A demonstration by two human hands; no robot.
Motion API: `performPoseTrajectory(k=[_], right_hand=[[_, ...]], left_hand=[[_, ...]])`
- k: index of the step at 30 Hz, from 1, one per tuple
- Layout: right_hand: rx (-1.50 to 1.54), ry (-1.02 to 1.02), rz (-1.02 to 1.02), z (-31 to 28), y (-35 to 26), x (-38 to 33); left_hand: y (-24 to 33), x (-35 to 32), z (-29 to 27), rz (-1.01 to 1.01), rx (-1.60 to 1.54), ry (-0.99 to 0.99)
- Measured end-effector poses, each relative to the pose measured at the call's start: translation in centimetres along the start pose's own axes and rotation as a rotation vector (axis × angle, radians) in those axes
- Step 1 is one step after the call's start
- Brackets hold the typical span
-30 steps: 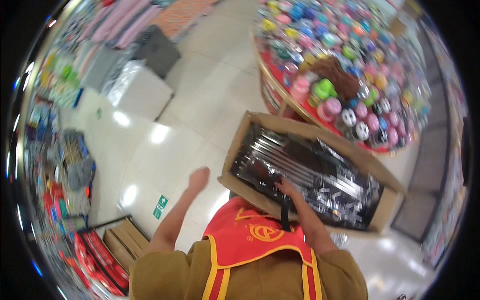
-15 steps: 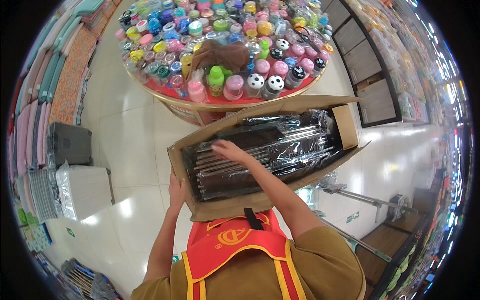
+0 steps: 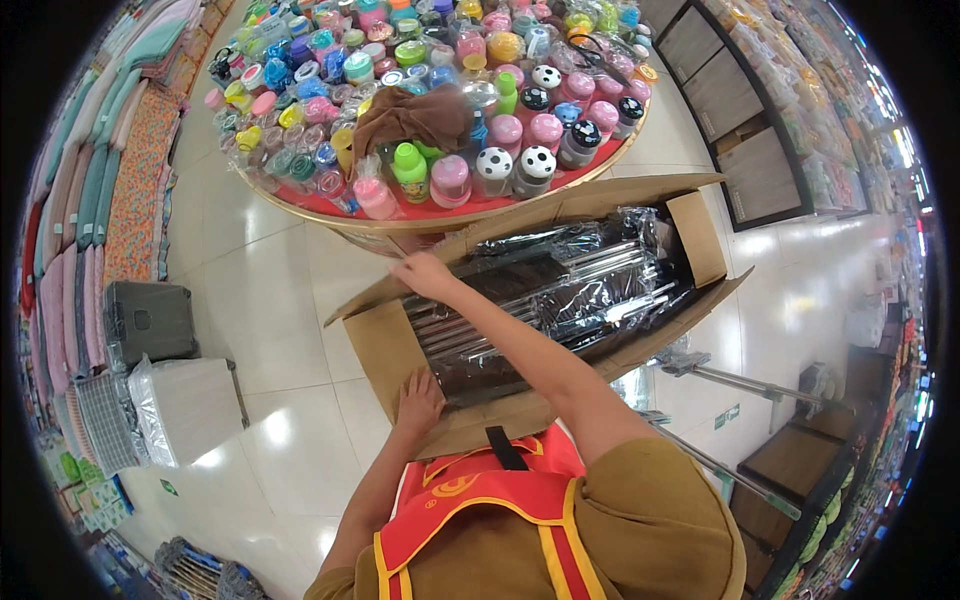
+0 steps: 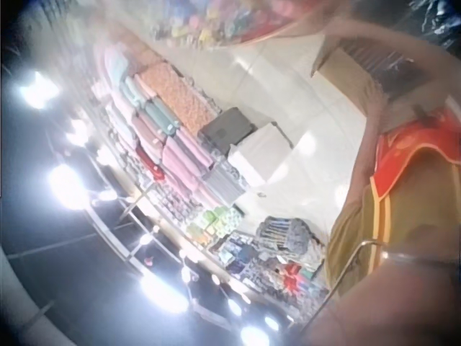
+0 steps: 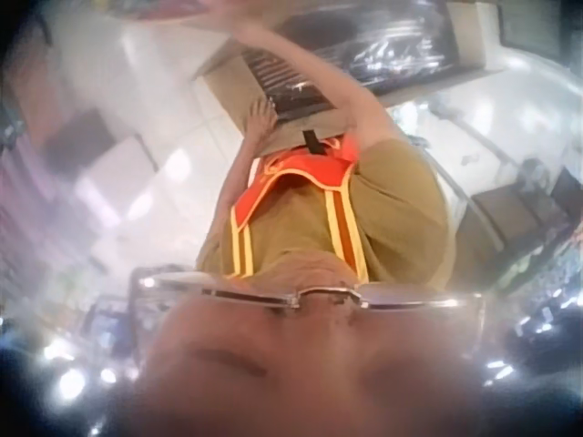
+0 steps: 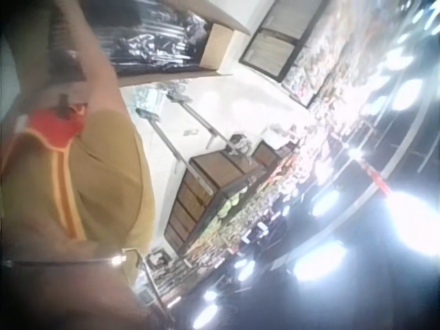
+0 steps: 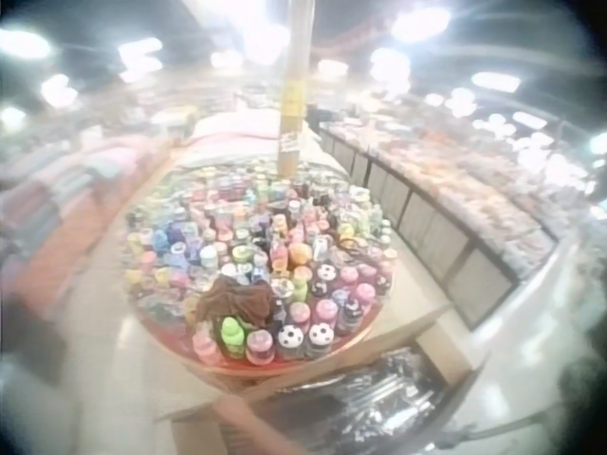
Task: The person assembles mop handles by attaching gray plastic caps to metal poles. They repeatedly pick up poles and caps from a cardboard box, fit the caps onto the poles, and place the assembled units on the floor. The person then closes the box containing remaining parts.
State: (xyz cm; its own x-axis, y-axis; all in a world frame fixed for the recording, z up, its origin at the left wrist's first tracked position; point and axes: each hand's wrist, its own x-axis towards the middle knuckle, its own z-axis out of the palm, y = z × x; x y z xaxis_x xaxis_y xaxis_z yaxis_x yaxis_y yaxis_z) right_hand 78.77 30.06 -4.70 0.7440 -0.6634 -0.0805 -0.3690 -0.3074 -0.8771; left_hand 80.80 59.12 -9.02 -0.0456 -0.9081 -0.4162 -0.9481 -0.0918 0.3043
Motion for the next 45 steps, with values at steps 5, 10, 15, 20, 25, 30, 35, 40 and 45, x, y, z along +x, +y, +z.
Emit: performPoseTrajectory(k=[5, 10, 15, 20, 25, 30, 35, 40, 45], right_hand=[[-0.001, 0.137, -0.015, -6.7, -3.2, -17.2], [-0.234, 0.447, 0.176, -12.8, -4.0, -34.0], [-0.289, 0.61, 0.517, -11.4, -0.7, -42.1], [-0.118, 0.546, 0.587, -10.0, -0.6, -42.1], [-0.121, 0.484, 0.426, -8.6, 2.3, -39.9], [-0.211, 0.402, 0.345, -6.4, 8.5, -33.5], [-0.244, 0.314, 0.281, -4.7, 15.2, -30.9], [-0.177, 0.29, 0.184, -5.4, 16.5, -31.6], [-0.183, 0.321, 0.271, -5.2, 18.3, -31.8]], left_hand=[[-4.4, 0.9, -0.5, 0.119, -0.329, -0.011], [-1.8, 3.2, -10.2, -0.039, -0.389, 0.002], [1.9, 10.2, -19.0, 0.252, -0.126, 0.772], [2.5, 15.1, -21.6, 0.231, 0.016, 0.697], [-1.1, 17.3, -20.2, 0.097, -0.067, 0.162], [0.3, 16.9, -16.8, 0.225, 0.146, 0.064], [1.3, 15.5, -11.0, 0.299, 0.328, -0.016], [0.5, 16.2, -5.5, 0.391, 0.751, 0.064], [-0.4, 19.0, -7.8, 0.335, 0.33, -0.043]])
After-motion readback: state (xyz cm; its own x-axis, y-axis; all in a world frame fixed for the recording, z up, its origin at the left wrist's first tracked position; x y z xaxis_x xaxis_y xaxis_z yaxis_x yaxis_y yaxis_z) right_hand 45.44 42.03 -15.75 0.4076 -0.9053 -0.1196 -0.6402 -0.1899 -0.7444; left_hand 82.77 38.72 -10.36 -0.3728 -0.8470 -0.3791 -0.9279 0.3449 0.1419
